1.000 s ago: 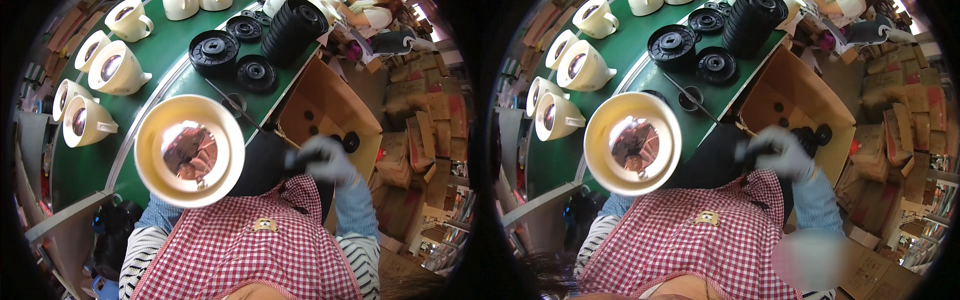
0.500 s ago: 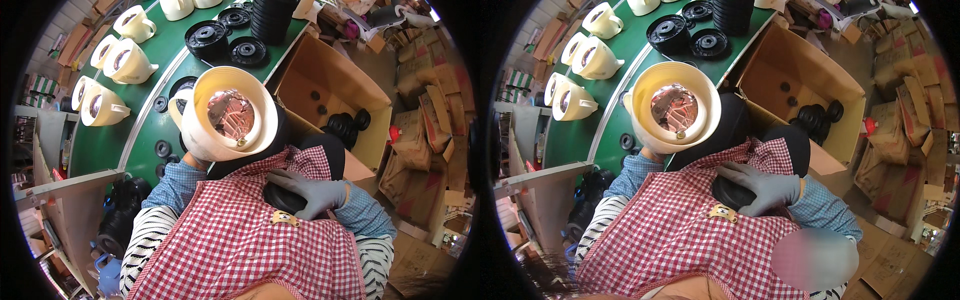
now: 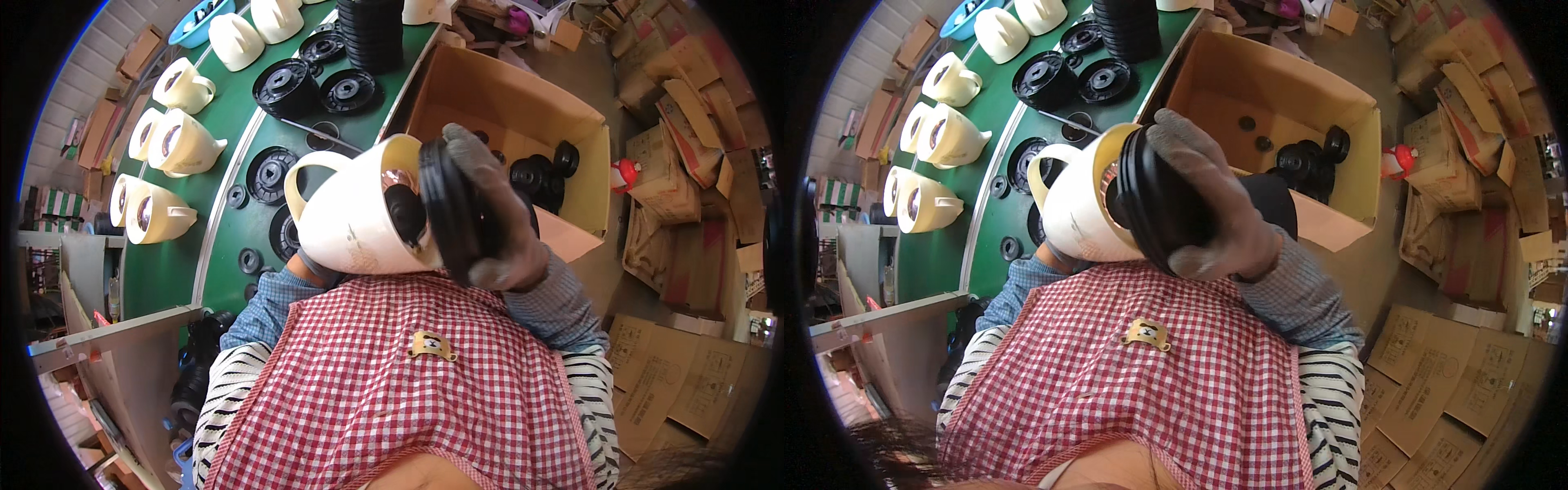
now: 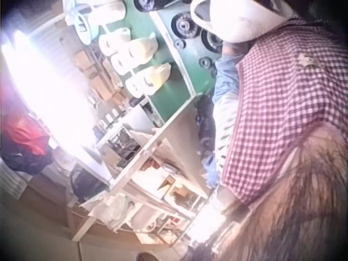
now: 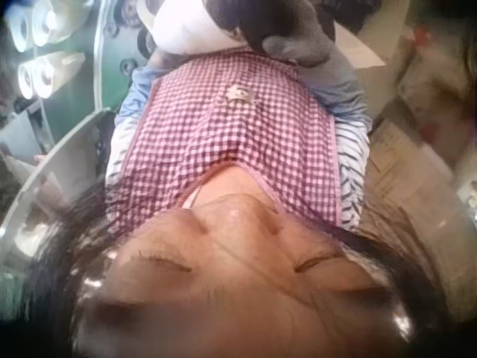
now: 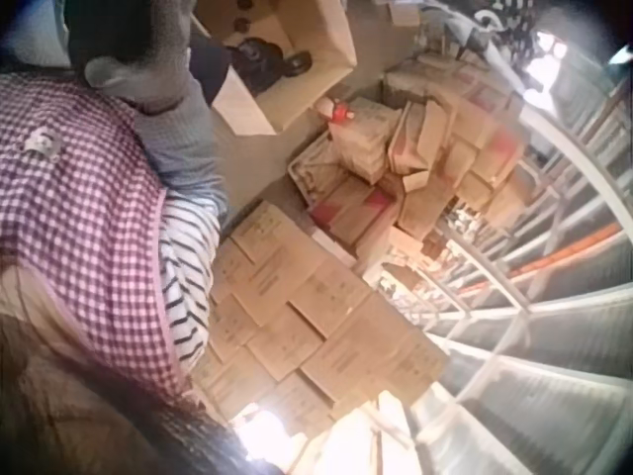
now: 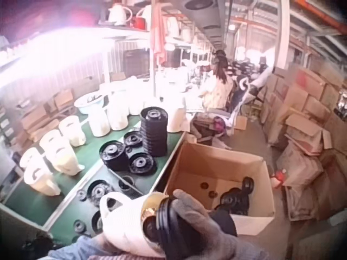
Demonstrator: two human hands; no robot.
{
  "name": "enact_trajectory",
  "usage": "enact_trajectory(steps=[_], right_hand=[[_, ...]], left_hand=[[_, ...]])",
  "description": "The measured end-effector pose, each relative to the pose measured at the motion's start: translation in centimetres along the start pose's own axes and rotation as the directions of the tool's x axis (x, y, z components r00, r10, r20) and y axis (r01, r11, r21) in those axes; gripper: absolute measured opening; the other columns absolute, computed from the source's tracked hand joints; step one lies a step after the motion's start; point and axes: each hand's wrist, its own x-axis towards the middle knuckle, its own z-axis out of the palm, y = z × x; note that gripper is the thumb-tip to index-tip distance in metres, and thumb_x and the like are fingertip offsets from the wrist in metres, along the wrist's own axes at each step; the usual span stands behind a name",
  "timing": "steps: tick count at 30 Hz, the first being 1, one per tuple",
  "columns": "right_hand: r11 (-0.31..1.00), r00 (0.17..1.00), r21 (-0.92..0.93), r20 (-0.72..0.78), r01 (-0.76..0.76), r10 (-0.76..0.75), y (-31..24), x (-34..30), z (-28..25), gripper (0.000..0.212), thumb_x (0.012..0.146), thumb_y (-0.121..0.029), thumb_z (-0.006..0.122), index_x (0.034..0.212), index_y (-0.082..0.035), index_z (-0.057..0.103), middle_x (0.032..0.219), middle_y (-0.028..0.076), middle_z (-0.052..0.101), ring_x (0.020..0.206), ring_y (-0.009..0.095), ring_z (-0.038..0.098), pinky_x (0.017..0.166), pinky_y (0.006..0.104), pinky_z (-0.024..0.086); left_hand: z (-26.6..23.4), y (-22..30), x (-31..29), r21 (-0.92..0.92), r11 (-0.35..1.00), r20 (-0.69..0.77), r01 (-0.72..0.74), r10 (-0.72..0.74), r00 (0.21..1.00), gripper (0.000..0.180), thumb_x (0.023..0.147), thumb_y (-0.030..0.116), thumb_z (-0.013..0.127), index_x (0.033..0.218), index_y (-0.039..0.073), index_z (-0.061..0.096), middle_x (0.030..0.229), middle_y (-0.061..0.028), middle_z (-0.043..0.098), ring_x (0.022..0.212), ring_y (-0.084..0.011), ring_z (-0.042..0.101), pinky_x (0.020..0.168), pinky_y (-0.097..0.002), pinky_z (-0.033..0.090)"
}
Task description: The person assembles white electric kettles by inserting a black base into the kettle body, then using a metal rod to tighten an internal component. The person repeats this process for multiple kettles on a green workbench.
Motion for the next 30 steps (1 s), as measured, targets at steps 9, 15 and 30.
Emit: enact_trajectory(steps=[9, 15, 30], right_hand=[[0.976, 0.994, -0.192, -0.012, -0.107, 0.107, 0.9, -1.6, 0.9, 0.111, 0.074, -0.072, 0.075, 0.152, 0.000, 0.043, 0.160, 0.030, 0.028, 0.148, 0.047, 0.029, 0.119, 0.0567, 0.023], [0.953, 0.987, -0.262, 0.008, -0.152, 0.160, 0.4, -2.0, 0.3, 0.109, 0.074, -0.075, 0.072, 0.151, -0.003, 0.046, 0.158, 0.031, 0.031, 0.147, 0.049, 0.031, 0.119, 0.0574, 0.023], [0.973, 0.994, -0.221, 0.077, -0.064, 0.083, 1.1, -3.1, -0.9, 0.114, 0.074, -0.078, 0.071, 0.156, -0.005, 0.039, 0.165, 0.027, 0.020, 0.153, 0.044, 0.021, 0.123, 0.0542, 0.015]], left_hand=[[1.1, -1.8, 0.5, -0.180, 0.973, 0.025, 0.145, -0.143, 0.989, 0.052, 0.102, 0.018, 0.058, 0.151, 0.008, 0.044, 0.140, -0.0139, 0.060, 0.124, -0.0253, 0.062, 0.106, -0.0378, 0.050], [1.4, -1.8, 0.8, -0.227, 0.960, 0.034, 0.163, -0.159, 0.987, 0.052, 0.103, 0.019, 0.058, 0.152, 0.009, 0.044, 0.140, -0.0140, 0.060, 0.124, -0.0254, 0.062, 0.106, -0.0379, 0.050], [-3.2, -1.9, -0.4, 0.414, 0.889, 0.156, -0.193, 0.140, 0.978, 0.055, 0.105, 0.021, 0.057, 0.156, 0.011, 0.038, 0.153, -0.0156, 0.050, 0.137, -0.0271, 0.053, 0.110, -0.0400, 0.048]])
